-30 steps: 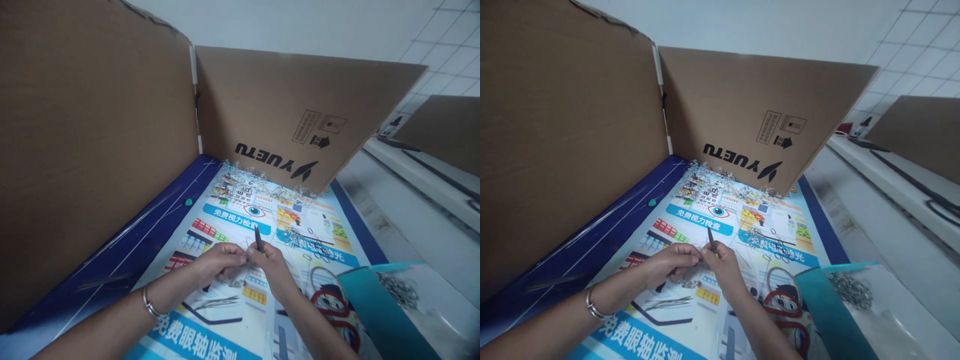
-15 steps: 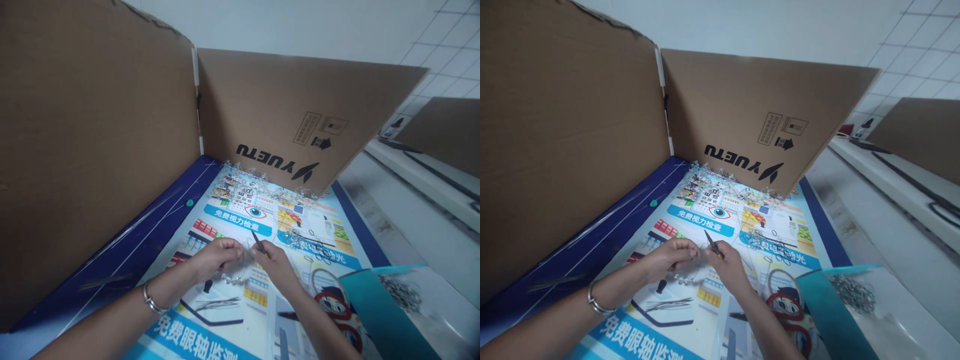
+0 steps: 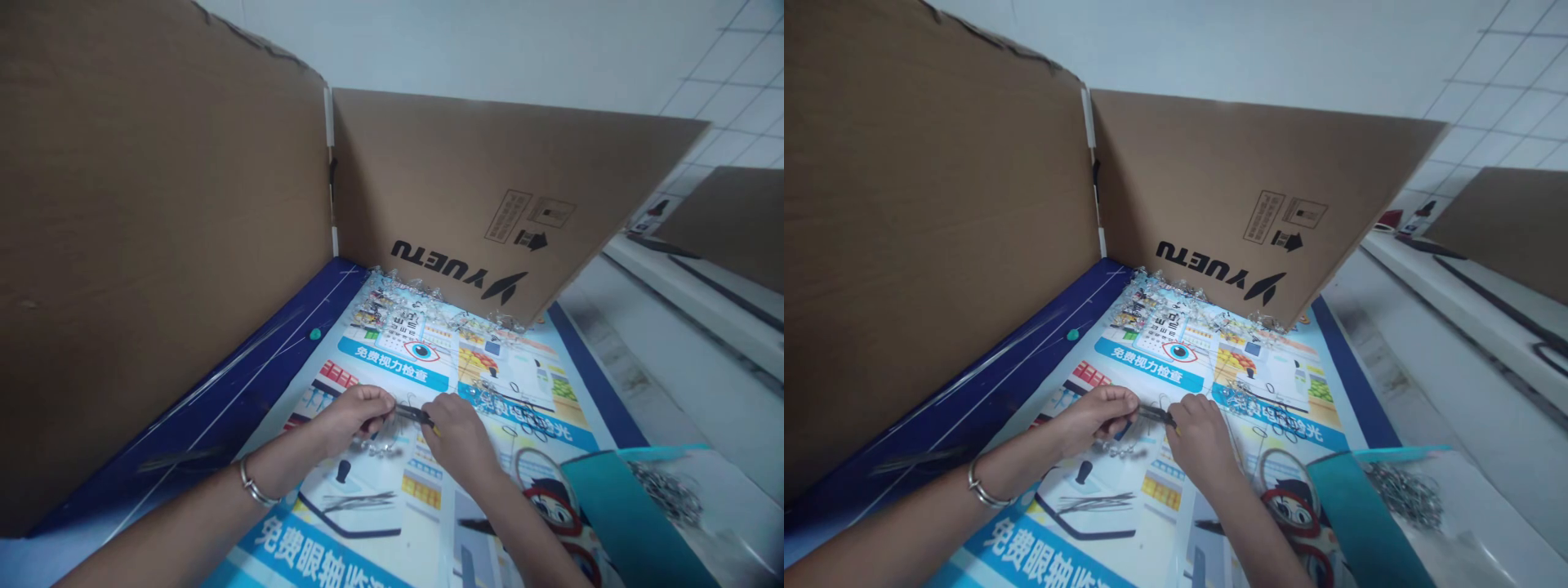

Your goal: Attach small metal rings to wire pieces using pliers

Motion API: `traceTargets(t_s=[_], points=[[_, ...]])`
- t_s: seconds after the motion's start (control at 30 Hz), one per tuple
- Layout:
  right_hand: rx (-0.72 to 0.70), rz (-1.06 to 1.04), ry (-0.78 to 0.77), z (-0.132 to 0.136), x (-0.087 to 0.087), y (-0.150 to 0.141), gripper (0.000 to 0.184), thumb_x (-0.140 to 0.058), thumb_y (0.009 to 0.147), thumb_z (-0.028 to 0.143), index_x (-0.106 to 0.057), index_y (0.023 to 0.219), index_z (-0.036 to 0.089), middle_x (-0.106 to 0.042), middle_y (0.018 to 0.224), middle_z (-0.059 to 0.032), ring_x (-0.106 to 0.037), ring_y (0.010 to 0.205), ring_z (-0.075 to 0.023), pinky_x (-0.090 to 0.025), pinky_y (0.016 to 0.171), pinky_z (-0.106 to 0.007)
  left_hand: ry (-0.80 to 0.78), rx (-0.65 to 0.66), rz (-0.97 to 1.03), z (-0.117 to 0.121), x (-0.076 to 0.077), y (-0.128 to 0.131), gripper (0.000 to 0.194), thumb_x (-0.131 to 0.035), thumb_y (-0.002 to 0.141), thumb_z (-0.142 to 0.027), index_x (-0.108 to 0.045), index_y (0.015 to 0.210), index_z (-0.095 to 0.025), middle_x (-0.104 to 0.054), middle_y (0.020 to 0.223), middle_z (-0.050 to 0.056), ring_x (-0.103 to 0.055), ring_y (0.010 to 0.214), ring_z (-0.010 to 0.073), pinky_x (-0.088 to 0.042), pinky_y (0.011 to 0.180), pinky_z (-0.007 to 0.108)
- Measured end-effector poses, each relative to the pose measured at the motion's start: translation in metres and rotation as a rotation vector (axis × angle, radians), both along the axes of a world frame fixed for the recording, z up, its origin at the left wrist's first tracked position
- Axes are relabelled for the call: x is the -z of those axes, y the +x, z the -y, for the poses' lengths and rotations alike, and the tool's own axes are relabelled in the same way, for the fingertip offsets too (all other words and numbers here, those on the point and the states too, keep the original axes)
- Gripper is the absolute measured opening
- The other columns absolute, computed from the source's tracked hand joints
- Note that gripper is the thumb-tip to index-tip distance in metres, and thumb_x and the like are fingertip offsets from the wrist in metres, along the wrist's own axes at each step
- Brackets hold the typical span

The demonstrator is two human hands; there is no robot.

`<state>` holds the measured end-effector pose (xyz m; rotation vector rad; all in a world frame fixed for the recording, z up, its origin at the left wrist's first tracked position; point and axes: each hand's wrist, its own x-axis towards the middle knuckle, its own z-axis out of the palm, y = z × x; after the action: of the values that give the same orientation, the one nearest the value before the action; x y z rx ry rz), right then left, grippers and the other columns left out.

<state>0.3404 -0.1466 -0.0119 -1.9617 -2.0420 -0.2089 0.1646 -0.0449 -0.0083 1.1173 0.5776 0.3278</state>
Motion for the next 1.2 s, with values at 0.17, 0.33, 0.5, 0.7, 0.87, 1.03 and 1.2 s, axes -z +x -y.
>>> traceTargets(t_s=[0.17, 0.33, 0.5, 0.7, 0.87, 1.03, 1.2], points=[[0.003, 0.102, 0.061, 0.000, 0.001, 0.001, 0.005, -0.053, 0.076, 0.019, -0.057, 0.074, 0.019, -0.053, 0.073, -0.0039, -0.044, 0.075, -0.0177, -0.030, 0.071, -0.030, -0.014, 0.003, -0.006, 0.000, 0.001, 0.000, 0.029, -0.058, 0.073, -0.041, -0.054, 0.066, -0.013, -0.039, 0.041, -0.007, -0.022, 0.036, 0.0029, -0.011, 0.037, 0.018], [-0.003, 0.120, 0.039, 0.001, -0.002, 0.000, 0.007, -0.052, 0.077, 0.020, -0.057, 0.072, 0.019, -0.053, 0.072, -0.0041, -0.044, 0.074, -0.0171, -0.029, 0.069, -0.029, -0.004, 0.004, -0.015, 0.000, -0.001, -0.001, 0.030, -0.059, 0.071, -0.041, -0.055, 0.065, -0.012, -0.039, 0.041, -0.007, -0.022, 0.036, 0.0029, -0.012, 0.038, 0.018], [-0.003, 0.120, -0.055, 0.002, -0.007, -0.002, 0.011, -0.048, 0.080, 0.020, -0.057, 0.075, 0.018, -0.054, 0.075, -0.0052, -0.046, 0.076, -0.0176, -0.029, 0.071, -0.030, -0.002, 0.009, -0.030, 0.000, -0.002, -0.001, 0.030, -0.059, 0.072, -0.041, -0.055, 0.064, -0.012, -0.040, 0.041, -0.006, -0.024, 0.036, 0.0029, -0.013, 0.038, 0.018], [0.006, 0.106, -0.095, 0.002, -0.005, -0.001, 0.010, -0.048, 0.079, 0.019, -0.057, 0.075, 0.018, -0.056, 0.075, -0.0053, -0.047, 0.075, -0.0177, -0.030, 0.069, -0.029, -0.022, 0.018, -0.015, 0.000, -0.003, -0.001, 0.031, -0.060, 0.071, -0.041, -0.055, 0.065, -0.012, -0.041, 0.041, -0.006, -0.025, 0.036, 0.0028, -0.013, 0.037, 0.018], [0.026, 0.061, -0.142, 0.001, -0.007, -0.001, 0.009, -0.049, 0.079, 0.020, -0.056, 0.074, 0.019, -0.057, 0.076, -0.0048, -0.049, 0.075, -0.0173, -0.032, 0.068, -0.028, -0.033, 0.011, -0.021, 0.000, -0.003, -0.001, 0.032, -0.061, 0.070, -0.042, -0.056, 0.064, -0.012, -0.042, 0.042, -0.005, -0.028, 0.035, 0.0029, -0.015, 0.037, 0.018], [0.040, -0.134, -0.246, 0.000, -0.010, -0.002, 0.021, -0.042, 0.084, 0.029, -0.058, 0.075, 0.020, -0.056, 0.076, -0.0032, -0.051, 0.074, -0.0149, -0.034, 0.063, -0.024, -0.034, 0.026, -0.006, -0.002, 0.000, -0.002, 0.033, -0.056, 0.074, -0.044, -0.056, 0.066, -0.012, -0.043, 0.042, -0.005, -0.030, 0.034, 0.0033, -0.016, 0.036, 0.018], [-0.019, -0.221, -0.279, -0.001, -0.011, -0.001, 0.024, -0.041, 0.085, 0.031, -0.059, 0.075, 0.019, -0.054, 0.073, -0.0024, -0.051, 0.074, -0.0152, -0.036, 0.065, -0.025, -0.037, 0.062, 0.009, -0.004, 0.005, -0.002, 0.034, -0.055, 0.075, -0.045, -0.055, 0.066, -0.012, -0.043, 0.042, -0.005, -0.032, 0.034, 0.0039, -0.018, 0.036, 0.018]])
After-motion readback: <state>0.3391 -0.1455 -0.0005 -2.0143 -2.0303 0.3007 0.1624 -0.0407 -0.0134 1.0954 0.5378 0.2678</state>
